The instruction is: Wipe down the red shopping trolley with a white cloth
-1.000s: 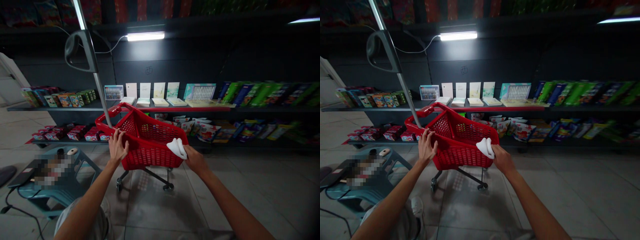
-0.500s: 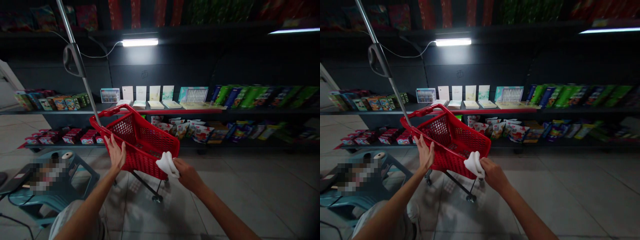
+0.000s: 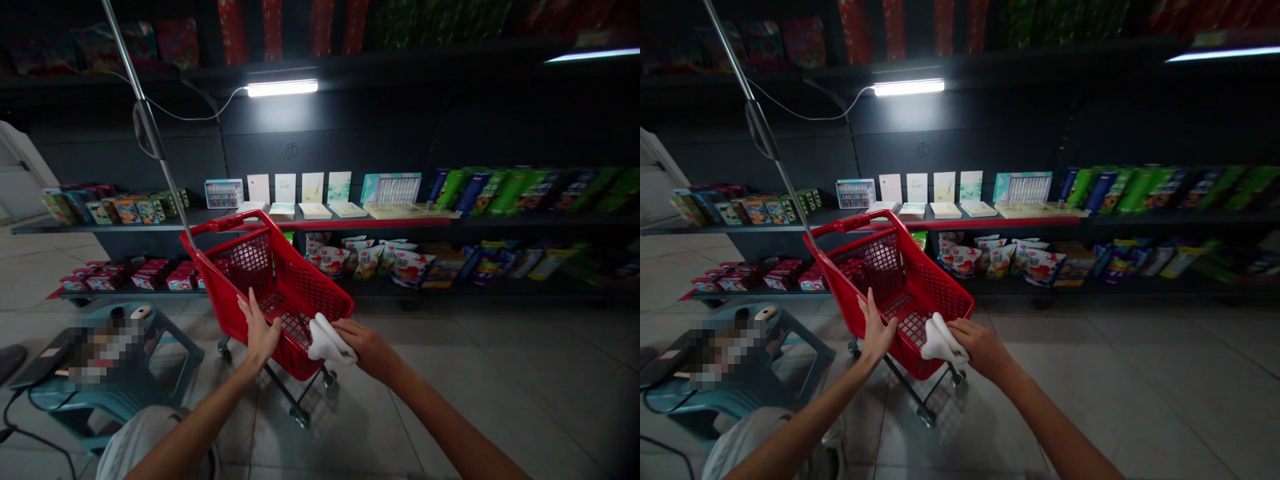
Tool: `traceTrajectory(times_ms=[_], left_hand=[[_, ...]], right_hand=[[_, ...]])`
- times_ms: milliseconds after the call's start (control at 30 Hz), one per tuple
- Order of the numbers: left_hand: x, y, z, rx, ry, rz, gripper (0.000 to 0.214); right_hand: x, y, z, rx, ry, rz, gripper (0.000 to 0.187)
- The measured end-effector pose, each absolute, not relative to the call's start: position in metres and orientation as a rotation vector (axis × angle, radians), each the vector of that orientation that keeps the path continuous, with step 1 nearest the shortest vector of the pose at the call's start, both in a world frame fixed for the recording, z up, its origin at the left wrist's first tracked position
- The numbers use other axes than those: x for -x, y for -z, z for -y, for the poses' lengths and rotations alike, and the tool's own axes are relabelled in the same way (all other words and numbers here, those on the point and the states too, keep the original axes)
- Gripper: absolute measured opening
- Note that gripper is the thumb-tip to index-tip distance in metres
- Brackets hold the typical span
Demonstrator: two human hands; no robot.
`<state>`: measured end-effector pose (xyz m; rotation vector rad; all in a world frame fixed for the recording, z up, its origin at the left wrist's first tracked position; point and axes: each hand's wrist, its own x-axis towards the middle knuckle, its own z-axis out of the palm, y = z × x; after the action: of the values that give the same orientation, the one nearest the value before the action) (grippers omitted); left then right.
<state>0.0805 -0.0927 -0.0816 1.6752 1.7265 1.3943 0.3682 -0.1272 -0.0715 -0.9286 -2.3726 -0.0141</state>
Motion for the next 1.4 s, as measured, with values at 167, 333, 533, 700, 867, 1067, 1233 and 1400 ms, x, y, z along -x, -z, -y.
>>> traceTrajectory(times_ms=[167, 333, 533, 700, 867, 1067, 1233, 1400], left_hand=[[-0.064, 0.082, 0.097, -1.716, -1.412, -1.682, 0.103], [-0.045, 0.086, 0.105, -1.734, -1.411, -1.683, 0.103], [-0.023, 0.092, 0.113, -1.747, -1.427, -1.654, 0.099], [-0.009, 0.092, 0.111, -1.748, -1.453, -1.638, 0.099], [0.004, 0.089, 0.106, -1.76, -1.423, -1.573, 0.099], [0.015, 0.084, 0.098, -1.727, -1.345, -1.423, 0.095], [0.029, 0.082, 0.088, -1.705, -1.288, -1.198, 0.093], [0.051, 0.082, 0.07, -1.792, -1.169, -1.092, 0.101]], right_hand=[[-0.396, 0.085, 0.101, 0.957, 0.066, 2.34, 0.057], [-0.408, 0.082, 0.091, 0.9, 0.035, 2.334, 0.05], [-0.403, 0.075, 0.096, 0.779, 0.009, 2.377, 0.043], [-0.397, 0.073, 0.1, 0.761, 0.026, 2.37, 0.043], [-0.389, 0.072, 0.094, 0.766, 0.065, 2.394, 0.045], [-0.377, 0.07, 0.077, 0.748, 0.102, 2.375, 0.045], [-0.371, 0.072, 0.064, 0.777, 0.122, 2.335, 0.046], [-0.365, 0.069, 0.056, 0.82, 0.128, 2.317, 0.048]])
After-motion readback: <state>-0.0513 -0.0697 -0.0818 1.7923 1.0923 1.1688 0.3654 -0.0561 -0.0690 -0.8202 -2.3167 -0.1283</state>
